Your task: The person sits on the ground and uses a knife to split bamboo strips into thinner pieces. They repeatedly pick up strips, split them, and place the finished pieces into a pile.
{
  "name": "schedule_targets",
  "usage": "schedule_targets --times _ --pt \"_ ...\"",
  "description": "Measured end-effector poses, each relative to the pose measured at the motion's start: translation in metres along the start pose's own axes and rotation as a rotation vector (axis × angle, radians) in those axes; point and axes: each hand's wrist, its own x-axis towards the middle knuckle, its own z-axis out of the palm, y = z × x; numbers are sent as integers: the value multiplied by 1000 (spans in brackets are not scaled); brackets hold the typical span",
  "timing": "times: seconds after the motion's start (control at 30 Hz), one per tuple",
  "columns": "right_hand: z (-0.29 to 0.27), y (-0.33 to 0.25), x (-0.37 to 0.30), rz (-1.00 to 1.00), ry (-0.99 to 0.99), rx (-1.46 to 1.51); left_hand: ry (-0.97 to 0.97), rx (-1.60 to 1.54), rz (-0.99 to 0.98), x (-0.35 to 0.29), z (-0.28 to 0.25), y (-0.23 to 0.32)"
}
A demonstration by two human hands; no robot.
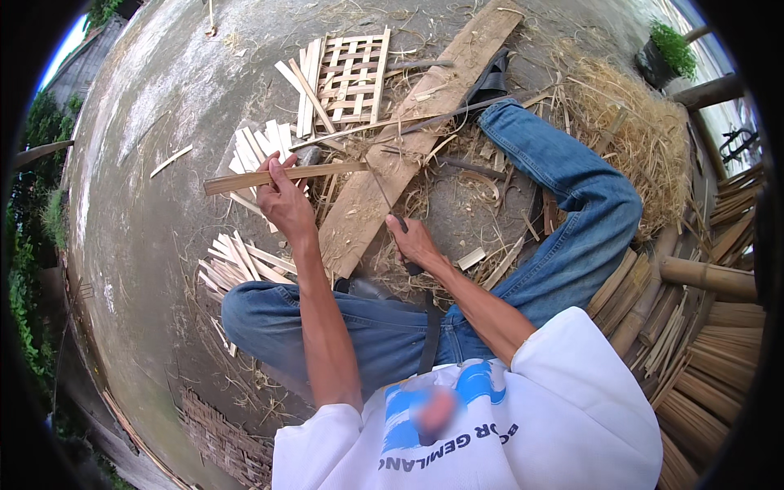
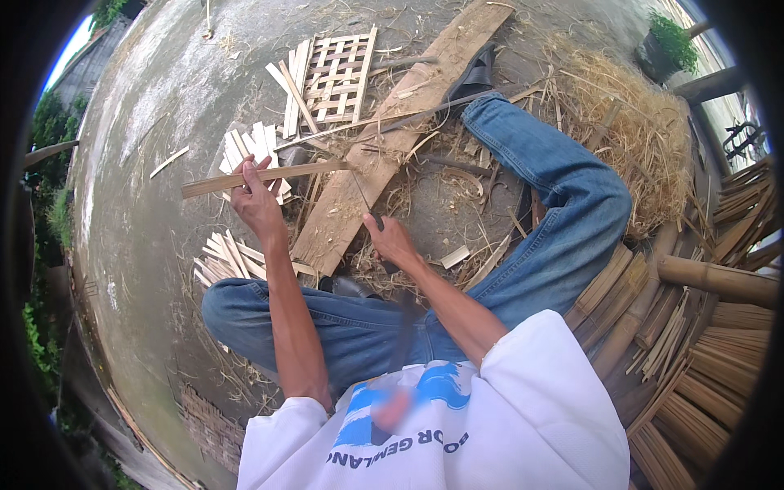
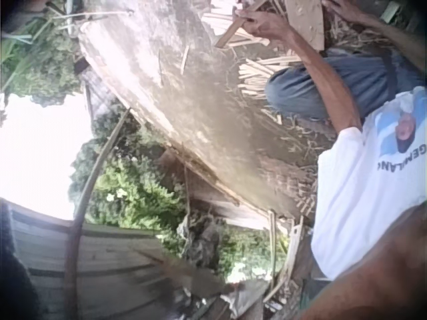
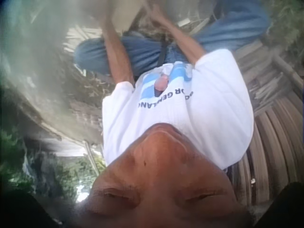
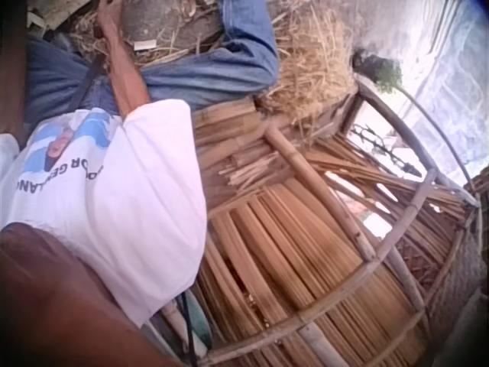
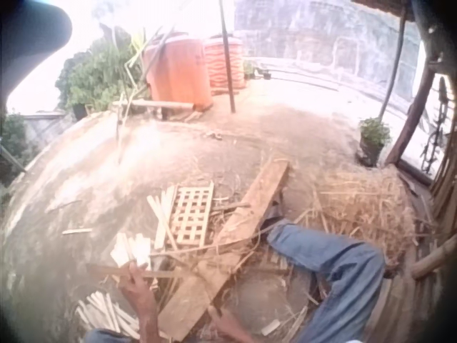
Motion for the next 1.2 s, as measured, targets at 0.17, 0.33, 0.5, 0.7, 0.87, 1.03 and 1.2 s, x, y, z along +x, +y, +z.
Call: schedule_targets --times 0.17,0.33,0.5,0.7,0.87,1.03,1.2 --pt "17 -51 -25 -408 12 -157 -82 -139 -73 1 -10 -3" --pt "16 -14 6 -231 79 -66 -91 -202 -76 3 -9 -7" --pt "16 4 -9 -251 98 -183 -102 -124 -101 -6 -7 -5" --pt "3 8 10 -290 213 -280 -148 -145 -73 1 0 3" --pt "6 -3 -4 0 15 66 -122 -100 -63 -4 -3 -6" --pt "20 -49 -34 -355 39 -152 -50 -70 -68 -4 -2 -12" --pt "7 -17 -8 -105 34 -12 -53 -89 -67 -3 -6 -12"
